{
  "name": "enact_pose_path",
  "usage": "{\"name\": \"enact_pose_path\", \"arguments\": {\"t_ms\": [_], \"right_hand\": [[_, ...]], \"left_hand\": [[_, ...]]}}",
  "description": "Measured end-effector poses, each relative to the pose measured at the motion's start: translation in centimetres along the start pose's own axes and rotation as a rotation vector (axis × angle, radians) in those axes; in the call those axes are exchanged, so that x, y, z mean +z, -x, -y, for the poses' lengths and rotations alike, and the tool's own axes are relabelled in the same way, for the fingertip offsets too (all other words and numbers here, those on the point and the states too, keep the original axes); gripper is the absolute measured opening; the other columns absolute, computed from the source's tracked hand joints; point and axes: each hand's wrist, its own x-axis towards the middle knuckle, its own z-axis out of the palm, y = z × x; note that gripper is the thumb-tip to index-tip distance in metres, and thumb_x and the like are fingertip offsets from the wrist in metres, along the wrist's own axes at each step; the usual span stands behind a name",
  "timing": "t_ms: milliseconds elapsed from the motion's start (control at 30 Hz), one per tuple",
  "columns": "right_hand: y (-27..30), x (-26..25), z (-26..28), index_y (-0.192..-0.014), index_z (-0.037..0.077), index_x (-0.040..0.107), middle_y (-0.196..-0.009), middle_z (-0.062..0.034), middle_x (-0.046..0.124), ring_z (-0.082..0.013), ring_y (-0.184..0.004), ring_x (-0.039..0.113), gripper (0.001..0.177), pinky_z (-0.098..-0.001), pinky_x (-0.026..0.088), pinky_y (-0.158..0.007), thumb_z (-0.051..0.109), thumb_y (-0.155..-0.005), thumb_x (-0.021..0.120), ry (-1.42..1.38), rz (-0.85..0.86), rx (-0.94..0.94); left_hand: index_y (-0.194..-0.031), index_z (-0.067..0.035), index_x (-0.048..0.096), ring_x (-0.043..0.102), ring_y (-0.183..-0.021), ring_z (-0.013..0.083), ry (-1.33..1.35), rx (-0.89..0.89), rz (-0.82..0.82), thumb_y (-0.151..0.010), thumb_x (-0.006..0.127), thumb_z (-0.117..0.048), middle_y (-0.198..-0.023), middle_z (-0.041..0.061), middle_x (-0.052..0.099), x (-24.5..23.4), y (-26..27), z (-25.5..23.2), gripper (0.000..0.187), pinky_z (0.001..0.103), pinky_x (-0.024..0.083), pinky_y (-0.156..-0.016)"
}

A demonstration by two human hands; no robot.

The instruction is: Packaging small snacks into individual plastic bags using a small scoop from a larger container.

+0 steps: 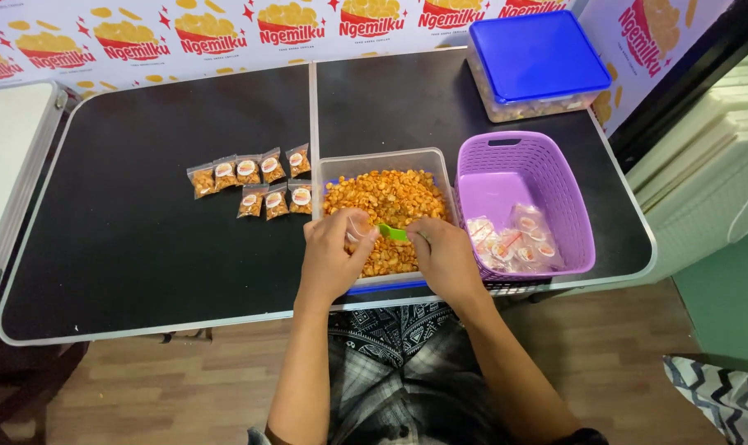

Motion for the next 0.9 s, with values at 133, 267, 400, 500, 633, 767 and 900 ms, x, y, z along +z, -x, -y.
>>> {"name": "enact_pose_path", "arguments": {"t_ms": [133, 267, 400, 500, 633, 767, 900], "right_hand": [[0.1, 0.2, -0.3, -0.102, 0.005, 0.078, -0.077, -0.0146, 0.072, -0.033, -0.078, 0.073, 0.015, -0.0391, 0.058, -0.072, 0.01, -0.099, 0.064, 0.006, -0.007, 0.029], [0.1, -0.1, 0.0, -0.104, 0.003, 0.077, -0.079, -0.0167, 0.072, -0.0343, -0.079, 0.073, 0.017, -0.0402, 0.058, -0.073, 0.012, -0.1, 0.063, 0.011, -0.02, 0.064], [0.3, -1.3, 0.5, -0.102, 0.006, 0.078, -0.077, -0.0148, 0.073, -0.0315, -0.077, 0.073, 0.017, -0.04, 0.058, -0.072, 0.012, -0.101, 0.062, 0.023, 0.002, 0.09], [0.3, -1.7, 0.7, -0.101, 0.008, 0.077, -0.077, -0.0144, 0.072, -0.0342, -0.08, 0.073, 0.015, -0.0418, 0.058, -0.072, 0.017, -0.099, 0.065, 0.116, 0.015, 0.072], [0.3, -0.6, 0.5, -0.101, 0.007, 0.077, -0.074, -0.0113, 0.072, -0.0291, -0.073, 0.073, 0.016, -0.0366, 0.058, -0.072, 0.015, -0.101, 0.063, 0.071, 0.04, 0.062], [0.1, 0.3, -0.5, -0.1, 0.005, 0.077, -0.073, -0.0139, 0.071, -0.0319, -0.073, 0.072, 0.02, -0.0392, 0.058, -0.069, 0.017, -0.102, 0.061, 0.082, 0.053, 0.052], [0.6, -0.1, -2.2, -0.089, 0.004, 0.075, -0.062, -0.0104, 0.064, -0.0242, -0.06, 0.063, 0.026, -0.0355, 0.054, -0.062, 0.018, -0.103, 0.057, 0.103, 0.132, 0.125]], "left_hand": [[-0.114, -0.016, 0.066, 0.07, -0.079, 0.0239, -0.004, 0.007, -0.009, -0.095, 0.069, -0.043, -0.075, 0.006, 0.068, -0.2, 0.0, 0.0, 0.034, 0.042, 0.043, -0.097], [-0.112, -0.015, 0.063, 0.073, -0.084, 0.0273, 0.014, -0.03, 0.012, -0.095, 0.066, -0.043, -0.082, 0.011, 0.072, -0.2, 0.0, -0.1, 0.033, 0.043, 0.041, -0.099], [-0.095, -0.017, 0.054, 0.072, -0.08, 0.0264, 0.013, -0.017, -0.024, -0.096, 0.065, -0.047, -0.076, 0.008, 0.069, 0.1, 0.3, 0.2, 0.032, 0.04, 0.04, -0.098], [-0.093, -0.016, 0.052, 0.072, -0.078, 0.0303, 0.031, 0.01, -0.025, -0.096, 0.066, -0.045, -0.072, 0.01, 0.066, -0.6, 0.1, -0.6, 0.033, 0.041, 0.043, -0.096], [-0.096, -0.017, 0.054, 0.071, -0.08, 0.0272, 0.007, -0.036, 0.027, -0.095, 0.067, -0.045, -0.079, 0.01, 0.07, -0.5, 0.0, -0.4, 0.031, 0.041, 0.041, -0.094], [-0.098, -0.017, 0.055, 0.07, -0.082, 0.0284, -0.025, -0.008, 0.029, -0.094, 0.067, -0.049, -0.078, 0.009, 0.07, -0.3, 0.0, 0.0, 0.035, 0.041, 0.04, -0.093], [-0.095, -0.018, 0.057, 0.068, -0.078, 0.0259, -0.055, 0.015, 0.016, -0.096, 0.064, -0.052, -0.075, 0.004, 0.067, 0.0, -0.1, 0.3, 0.035, 0.039, 0.038, -0.089]]}}
